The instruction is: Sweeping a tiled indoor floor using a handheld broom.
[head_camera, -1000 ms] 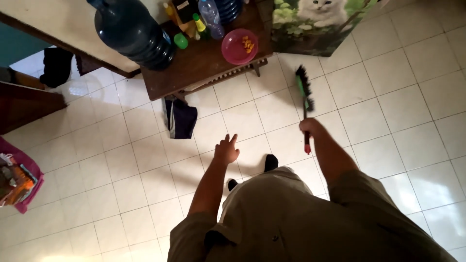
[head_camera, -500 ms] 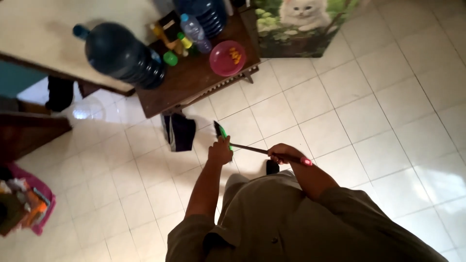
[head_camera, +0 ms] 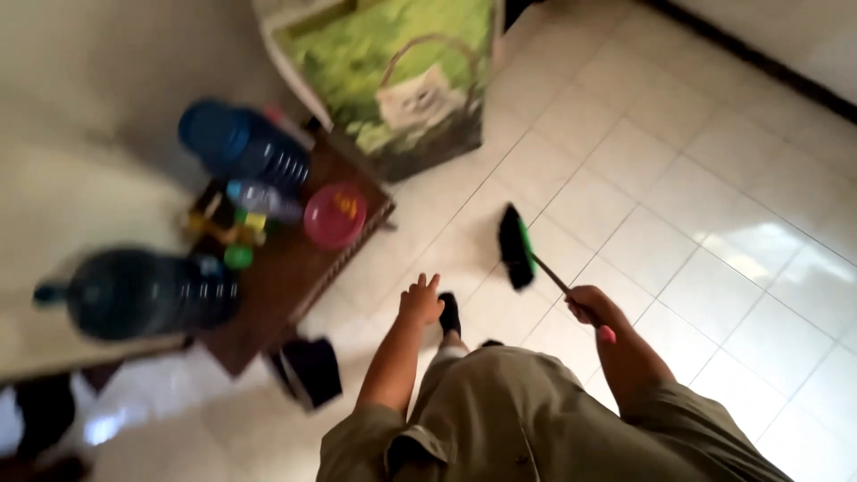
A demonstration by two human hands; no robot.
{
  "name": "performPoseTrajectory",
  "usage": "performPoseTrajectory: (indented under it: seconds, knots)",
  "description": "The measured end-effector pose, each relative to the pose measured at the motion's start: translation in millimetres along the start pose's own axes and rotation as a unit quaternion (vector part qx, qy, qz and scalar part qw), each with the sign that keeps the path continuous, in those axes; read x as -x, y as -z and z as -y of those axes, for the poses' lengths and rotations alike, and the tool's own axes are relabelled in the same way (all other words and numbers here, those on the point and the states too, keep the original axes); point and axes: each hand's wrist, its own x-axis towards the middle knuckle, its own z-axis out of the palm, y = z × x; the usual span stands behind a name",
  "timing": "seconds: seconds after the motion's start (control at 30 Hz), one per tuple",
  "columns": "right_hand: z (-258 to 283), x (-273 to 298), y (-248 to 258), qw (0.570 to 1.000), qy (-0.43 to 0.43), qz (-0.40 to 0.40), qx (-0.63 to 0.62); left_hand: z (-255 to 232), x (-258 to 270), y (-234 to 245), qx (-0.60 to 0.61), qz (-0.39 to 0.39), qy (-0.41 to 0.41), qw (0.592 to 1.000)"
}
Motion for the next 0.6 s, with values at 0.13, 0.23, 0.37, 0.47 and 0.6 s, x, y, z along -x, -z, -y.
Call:
performPoseTrajectory:
  seconds: [0.13,0.23,0.37,0.47,0.6]
  knots:
    - [-1.6,50.3,24.1,0.985,0.059,-0.042,-0.156,-0.9,-46.0,47.4,-0.034,-0.023,-0.073,0.996]
    - [20.0,85.3,0.6,0.987,0.072,-0.045,-0.139,6.0,-73.3,90.6,-0.036,-0.014,-0.089,0.995]
    - [46.7,92.4,-27.9,0.990,0.078,-0.048,-0.111,15.7,-108.6,130.9,-0.042,-0.021,-0.097,0.994]
    - [65.0,76.2,-63.5,0.992,0.065,-0.047,-0.093,23.7,-134.7,147.2,-0.044,0.011,-0.101,0.994]
    - [61.9,34.6,-122.9,0.997,0.026,-0.037,-0.064,23.2,-166.1,150.0,-0.045,0.030,-0.137,0.989]
